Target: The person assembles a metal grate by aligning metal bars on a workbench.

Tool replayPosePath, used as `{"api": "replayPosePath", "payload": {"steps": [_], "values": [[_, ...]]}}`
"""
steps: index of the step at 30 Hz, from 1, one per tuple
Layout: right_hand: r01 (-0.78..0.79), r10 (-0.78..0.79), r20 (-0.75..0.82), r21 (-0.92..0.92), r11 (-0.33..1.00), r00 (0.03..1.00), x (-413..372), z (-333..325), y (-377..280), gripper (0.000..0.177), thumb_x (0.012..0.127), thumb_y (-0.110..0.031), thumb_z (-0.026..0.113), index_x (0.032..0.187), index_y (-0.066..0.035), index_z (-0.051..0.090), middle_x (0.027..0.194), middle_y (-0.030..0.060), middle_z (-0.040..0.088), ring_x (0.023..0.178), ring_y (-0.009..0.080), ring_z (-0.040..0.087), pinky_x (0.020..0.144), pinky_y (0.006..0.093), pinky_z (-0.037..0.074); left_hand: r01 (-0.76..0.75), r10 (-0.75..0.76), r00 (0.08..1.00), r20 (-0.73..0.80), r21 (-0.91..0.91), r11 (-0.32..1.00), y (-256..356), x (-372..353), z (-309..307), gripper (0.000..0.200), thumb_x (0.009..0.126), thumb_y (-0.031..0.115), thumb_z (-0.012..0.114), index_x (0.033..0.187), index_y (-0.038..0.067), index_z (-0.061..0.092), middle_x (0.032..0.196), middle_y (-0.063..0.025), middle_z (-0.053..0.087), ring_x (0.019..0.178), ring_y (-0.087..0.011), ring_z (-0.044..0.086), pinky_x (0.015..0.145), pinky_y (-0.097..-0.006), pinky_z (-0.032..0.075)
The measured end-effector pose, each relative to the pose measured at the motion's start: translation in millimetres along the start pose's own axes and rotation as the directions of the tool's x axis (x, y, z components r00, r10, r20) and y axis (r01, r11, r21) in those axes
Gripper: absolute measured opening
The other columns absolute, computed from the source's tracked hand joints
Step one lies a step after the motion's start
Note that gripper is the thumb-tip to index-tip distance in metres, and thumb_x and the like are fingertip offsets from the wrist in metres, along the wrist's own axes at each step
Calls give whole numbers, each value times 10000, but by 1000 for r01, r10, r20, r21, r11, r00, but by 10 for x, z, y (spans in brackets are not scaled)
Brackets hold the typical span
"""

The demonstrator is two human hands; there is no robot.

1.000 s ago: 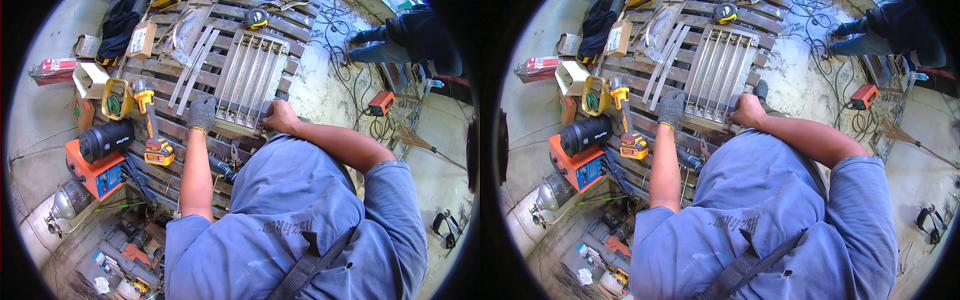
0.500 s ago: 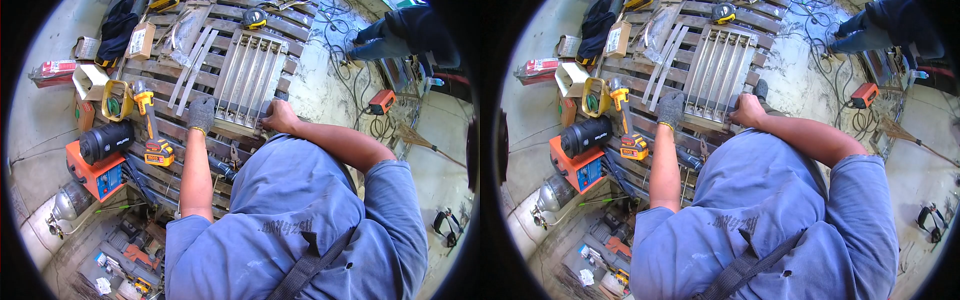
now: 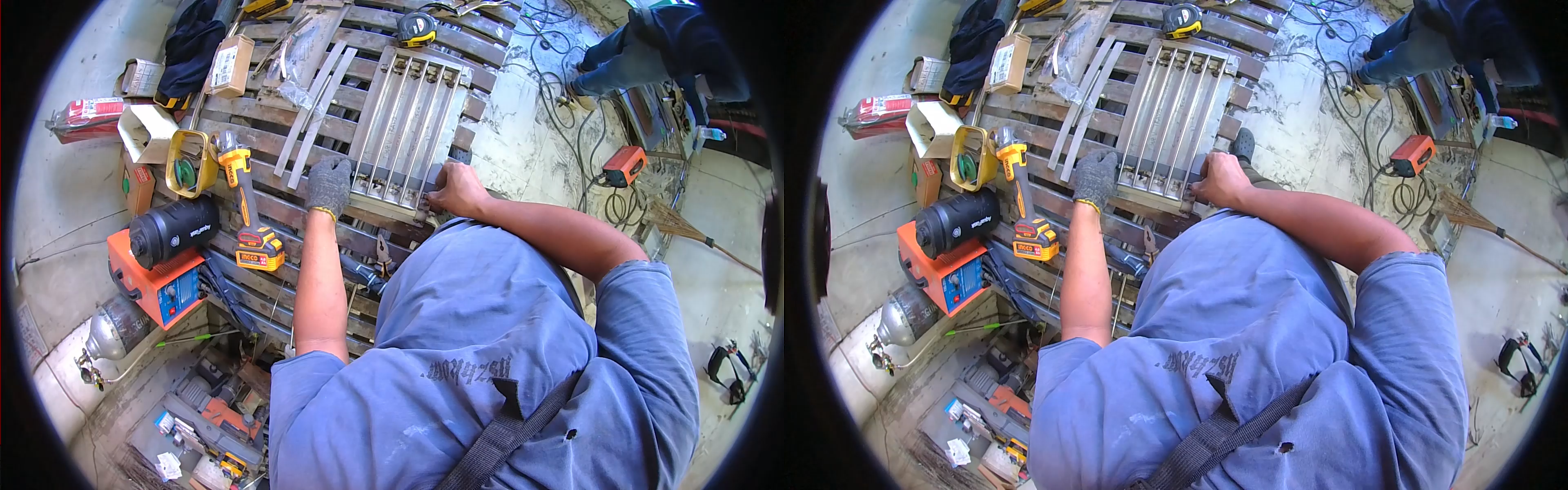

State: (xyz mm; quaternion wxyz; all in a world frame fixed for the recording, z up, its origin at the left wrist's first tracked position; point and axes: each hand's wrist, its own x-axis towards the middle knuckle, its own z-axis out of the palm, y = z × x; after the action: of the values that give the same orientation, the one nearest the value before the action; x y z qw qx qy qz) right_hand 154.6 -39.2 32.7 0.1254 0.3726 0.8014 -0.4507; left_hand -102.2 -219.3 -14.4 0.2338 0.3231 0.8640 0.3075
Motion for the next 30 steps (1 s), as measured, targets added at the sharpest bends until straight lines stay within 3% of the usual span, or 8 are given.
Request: {"api": "replayPosePath", "payload": {"steps": [30], "values": [[-33, 33, 2, -18, 999, 999, 17, 13, -56, 362, 752, -212, 857, 928, 97, 791, 965, 308, 763, 963, 402, 774, 902, 442, 619, -7, 7, 1000, -28, 2, 1000, 13, -3, 17, 329, 942, 257, 632, 1034, -12, 797, 1027, -242, 777, 998, -411, 738, 916, -481, 557]]}}
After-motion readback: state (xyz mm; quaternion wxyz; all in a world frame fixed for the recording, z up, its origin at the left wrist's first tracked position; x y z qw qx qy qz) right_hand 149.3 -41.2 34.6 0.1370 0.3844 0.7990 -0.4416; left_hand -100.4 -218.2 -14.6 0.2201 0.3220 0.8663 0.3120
